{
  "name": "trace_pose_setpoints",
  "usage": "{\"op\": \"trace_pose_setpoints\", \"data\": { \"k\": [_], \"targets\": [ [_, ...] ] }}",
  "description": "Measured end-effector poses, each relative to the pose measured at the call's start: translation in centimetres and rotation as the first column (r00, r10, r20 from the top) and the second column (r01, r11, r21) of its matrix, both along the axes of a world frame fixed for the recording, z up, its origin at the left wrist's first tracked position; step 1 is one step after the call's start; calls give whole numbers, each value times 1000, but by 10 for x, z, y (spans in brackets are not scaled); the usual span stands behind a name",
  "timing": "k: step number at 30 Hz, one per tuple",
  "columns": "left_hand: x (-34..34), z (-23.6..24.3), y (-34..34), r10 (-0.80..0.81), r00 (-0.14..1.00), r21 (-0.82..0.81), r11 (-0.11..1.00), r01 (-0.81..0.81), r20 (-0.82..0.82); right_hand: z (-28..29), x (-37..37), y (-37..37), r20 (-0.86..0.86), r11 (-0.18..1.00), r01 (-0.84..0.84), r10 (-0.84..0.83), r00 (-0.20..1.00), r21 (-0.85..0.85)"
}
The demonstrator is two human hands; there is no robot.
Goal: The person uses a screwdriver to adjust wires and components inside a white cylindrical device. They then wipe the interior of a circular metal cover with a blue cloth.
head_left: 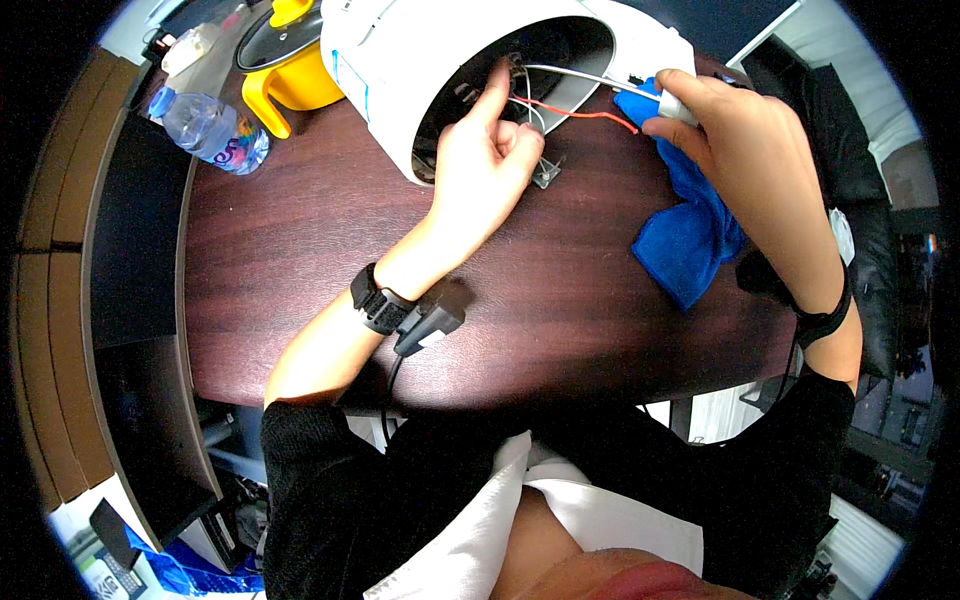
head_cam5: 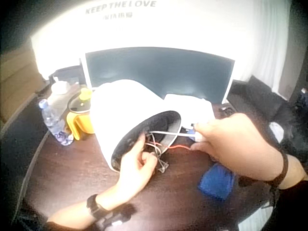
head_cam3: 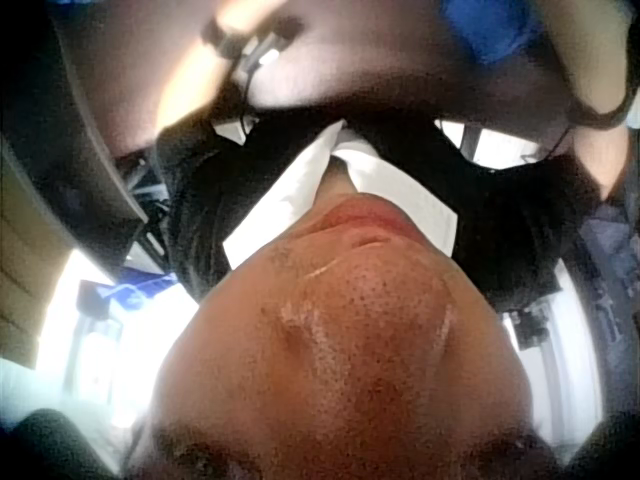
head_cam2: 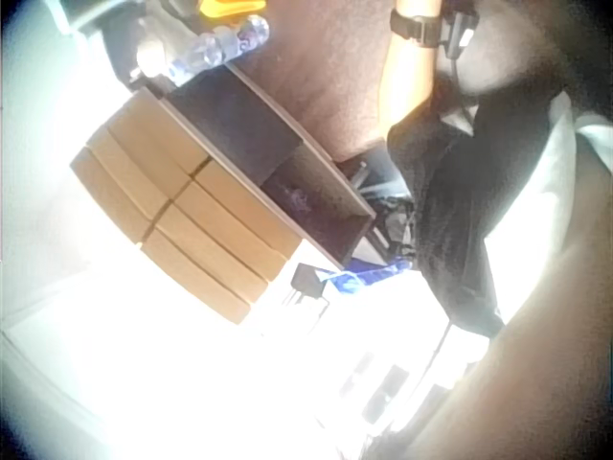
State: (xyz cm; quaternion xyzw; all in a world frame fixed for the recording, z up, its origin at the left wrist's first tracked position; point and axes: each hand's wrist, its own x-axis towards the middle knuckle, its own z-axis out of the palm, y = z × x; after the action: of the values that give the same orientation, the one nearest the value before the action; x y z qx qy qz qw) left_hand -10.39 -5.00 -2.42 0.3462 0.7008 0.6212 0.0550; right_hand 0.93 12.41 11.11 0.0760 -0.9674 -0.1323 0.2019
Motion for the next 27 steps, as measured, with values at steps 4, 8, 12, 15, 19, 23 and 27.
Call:
{"op": "trace_pose_setpoints", "data": {
  "k": [4, 8, 12, 15, 19, 23, 27],
  "targets": [
    [-1, -2, 2, -7, 1000, 24, 1000, 7, -11, -14, 3, 1, 37, 989, 51, -46, 998, -142],
    [-1, -1, 0, -12, 1000, 20, 1000, 13, -25, -22, 5, -1, 63, 966, 84, -71, 995, -246],
    [-1, 0, 1, -6, 999, 23, 1000, 7, -38, -21, 5, 1, 40, 959, 27, -16, 999, -281],
    [-1, -1, 1, -8, 1000, 26, 1000, 9, -30, -28, 4, 1, 71, 927, 60, -37, 997, -369],
    [0, -1, 2, 10, 1000, 29, 1000, -9, -25, -38, 5, 2, 105, 842, 66, -11, 994, -535],
    [0, -2, 3, 41, 999, 27, 999, -41, -11, -45, 6, -2, 95, 762, 48, 19, 995, -646],
    [0, -1, 2, 46, 999, 17, 999, -46, -24, -56, 7, -3, 126, 658, 79, 25, 992, -749]
  ]
}}
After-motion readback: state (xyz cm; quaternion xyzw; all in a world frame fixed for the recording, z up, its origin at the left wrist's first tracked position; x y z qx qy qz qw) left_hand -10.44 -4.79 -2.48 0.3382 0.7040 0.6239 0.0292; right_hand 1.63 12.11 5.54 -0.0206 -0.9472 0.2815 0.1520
